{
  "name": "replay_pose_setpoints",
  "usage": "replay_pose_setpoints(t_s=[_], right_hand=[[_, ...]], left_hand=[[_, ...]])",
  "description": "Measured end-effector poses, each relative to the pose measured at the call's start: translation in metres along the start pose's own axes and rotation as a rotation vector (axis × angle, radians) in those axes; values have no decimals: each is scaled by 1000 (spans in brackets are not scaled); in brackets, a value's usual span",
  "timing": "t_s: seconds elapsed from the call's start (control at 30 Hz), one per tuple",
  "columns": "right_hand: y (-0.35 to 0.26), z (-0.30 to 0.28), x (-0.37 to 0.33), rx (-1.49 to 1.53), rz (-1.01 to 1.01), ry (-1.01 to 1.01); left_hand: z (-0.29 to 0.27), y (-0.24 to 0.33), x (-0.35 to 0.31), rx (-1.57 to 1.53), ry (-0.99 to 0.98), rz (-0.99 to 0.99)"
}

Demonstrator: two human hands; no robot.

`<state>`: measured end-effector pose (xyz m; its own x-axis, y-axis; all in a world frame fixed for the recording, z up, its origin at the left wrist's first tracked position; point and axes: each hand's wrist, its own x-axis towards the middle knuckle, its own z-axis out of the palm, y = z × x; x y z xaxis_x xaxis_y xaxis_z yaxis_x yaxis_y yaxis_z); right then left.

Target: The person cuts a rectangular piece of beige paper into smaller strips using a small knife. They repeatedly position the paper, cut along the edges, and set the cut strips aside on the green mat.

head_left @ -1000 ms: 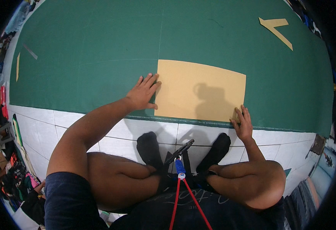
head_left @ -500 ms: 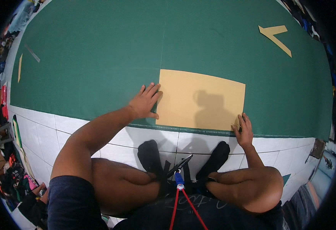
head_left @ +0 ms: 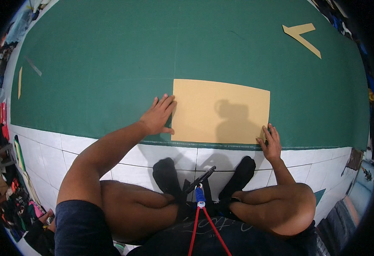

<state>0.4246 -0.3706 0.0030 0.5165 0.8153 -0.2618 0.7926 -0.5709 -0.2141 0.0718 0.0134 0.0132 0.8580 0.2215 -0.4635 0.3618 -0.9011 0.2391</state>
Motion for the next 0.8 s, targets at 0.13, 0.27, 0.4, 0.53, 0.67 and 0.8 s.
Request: replay_pose_setpoints(t_s=[0.13,0.27,0.4,0.53,0.67,0.8], right_hand=[[7,5,1,-39,-32,15],[0,4,2,-9,-22,14],[12,6,0,64,-17,66],[26,8,14,142,69,180],[24,0,27,295,260,140],[23,-5,15,309,269,59]], left_hand=[[2,-3,-1,-46,8,7],[0,-2,-1,-58,-13,-18],[-5,2,3,-82,-17,-43],[9,-5,4,-174,19,-38],[13,-5,2,-134,16,-62],[13,-1,5,-87,-4,-61]])
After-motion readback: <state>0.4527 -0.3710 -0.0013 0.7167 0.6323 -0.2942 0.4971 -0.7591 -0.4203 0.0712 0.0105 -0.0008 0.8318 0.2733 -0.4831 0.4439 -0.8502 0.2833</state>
